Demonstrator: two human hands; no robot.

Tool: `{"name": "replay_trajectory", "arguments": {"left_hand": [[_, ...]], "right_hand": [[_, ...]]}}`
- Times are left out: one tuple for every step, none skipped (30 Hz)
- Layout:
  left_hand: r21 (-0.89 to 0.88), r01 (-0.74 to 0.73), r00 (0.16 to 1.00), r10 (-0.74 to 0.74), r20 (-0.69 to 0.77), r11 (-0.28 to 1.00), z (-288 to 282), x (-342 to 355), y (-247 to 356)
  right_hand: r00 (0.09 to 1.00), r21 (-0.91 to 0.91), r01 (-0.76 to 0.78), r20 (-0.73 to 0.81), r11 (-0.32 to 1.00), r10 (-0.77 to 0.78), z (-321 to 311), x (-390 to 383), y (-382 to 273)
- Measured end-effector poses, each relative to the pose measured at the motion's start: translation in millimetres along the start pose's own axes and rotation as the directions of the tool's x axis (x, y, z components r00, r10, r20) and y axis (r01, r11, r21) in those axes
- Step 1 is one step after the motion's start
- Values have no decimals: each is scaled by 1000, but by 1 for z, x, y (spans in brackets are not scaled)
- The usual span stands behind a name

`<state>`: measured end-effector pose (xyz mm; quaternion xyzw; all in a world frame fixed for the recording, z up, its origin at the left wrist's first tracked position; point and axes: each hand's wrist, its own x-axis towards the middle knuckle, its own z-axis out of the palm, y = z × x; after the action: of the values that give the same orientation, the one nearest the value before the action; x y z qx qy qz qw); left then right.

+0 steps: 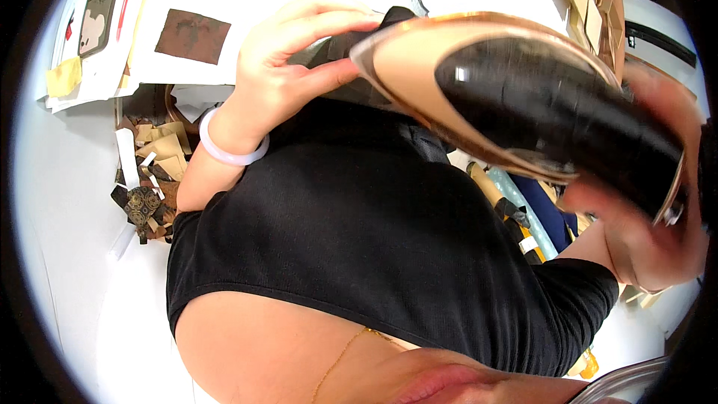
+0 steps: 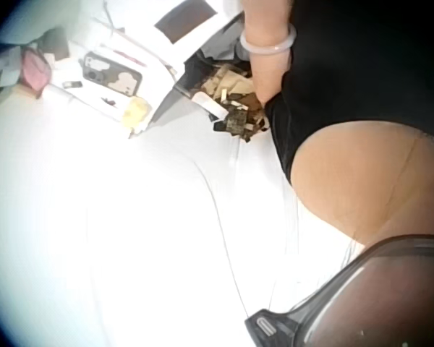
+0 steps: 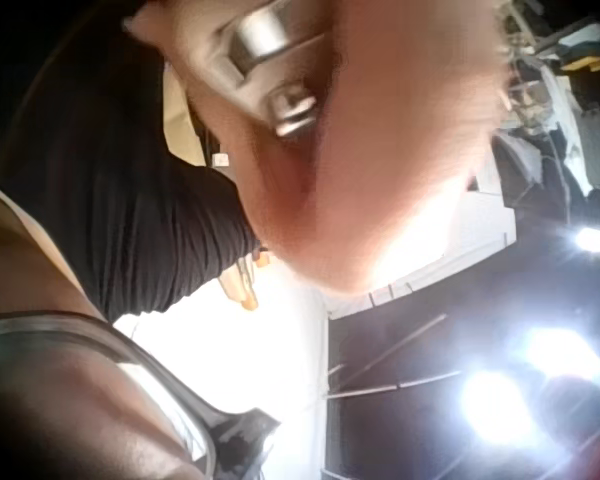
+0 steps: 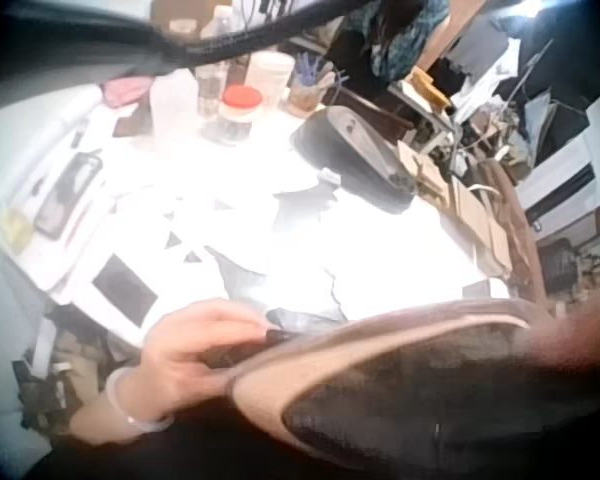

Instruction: The person uses an iron to press a piece of patterned fabric onto the heel of a brown shoe. They then use scissors to trim the excess fabric and fold the edges by hand to create a neat finish. The person repeatedly irons the folded edges to secure them in place.

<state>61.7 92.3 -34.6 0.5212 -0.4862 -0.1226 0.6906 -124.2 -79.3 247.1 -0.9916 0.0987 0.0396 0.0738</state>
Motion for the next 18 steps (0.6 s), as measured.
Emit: {"name": "replay_trajectory", "arguments": {"left_hand": [[-10,-7,1000,7,10,1000,0,1,0],[-15,-11,1000,12,12,1000,0,1,-1],[-23,-1,998,3,69,1000,-2,-1,-2],[-28,-3,999,4,50,1000,-3,0,-2],[-35,-3,999,4,35,999,-1,1,-2],[-42,-4,1000,4,19,999,0,2,-2],[-31,-9,1000,9,21,999,0,2,-2],[-36,-6,1000,7,23,999,0,2,-2],[-41,-4,1000,5,25,999,0,2,-2],[-45,0,1000,2,27,999,0,1,-3],[-37,-2,1000,4,29,999,-1,1,-3],[-27,-4,1000,5,30,1000,-2,0,-3],[-17,-6,1000,7,30,1000,-2,0,-4],[-25,-3,999,3,32,1000,-2,0,-3],[-32,2,1000,-1,31,999,-2,0,-3],[-39,6,1000,-5,29,999,-2,0,-3],[-35,4,999,-3,34,999,-2,0,-3],[-30,1,999,0,40,1000,-3,0,-2]], "right_hand": [[1000,-13,10,19,1000,-10,-4,-5,-1],[999,-22,26,38,999,-25,-7,-9,-1],[998,-30,42,52,999,-40,-11,-14,-1],[997,-35,53,65,998,-50,-15,-18,-1],[996,-41,60,73,997,-57,-21,-23,-1],[996,-44,59,76,997,-55,-23,-25,0],[996,-44,58,74,997,-54,-26,-27,1],[997,-36,36,67,999,-33,-28,-28,1],[999,-28,8,40,1000,-6,-29,-30,0],[999,-8,-22,42,1000,22,-31,-31,2],[995,40,-94,27,995,93,-32,-34,3],[989,77,-147,10,986,147,-32,-37,4],[983,104,-181,-1,978,182,-29,-37,5],[984,101,-175,-27,979,178,-23,-32,4],[984,97,-167,-54,981,172,-16,-26,3],[982,97,-153,-94,983,162,-9,-23,4],[978,101,-151,-132,983,164,-3,-21,3],[971,105,-150,-170,983,167,2,-19,2]]}}
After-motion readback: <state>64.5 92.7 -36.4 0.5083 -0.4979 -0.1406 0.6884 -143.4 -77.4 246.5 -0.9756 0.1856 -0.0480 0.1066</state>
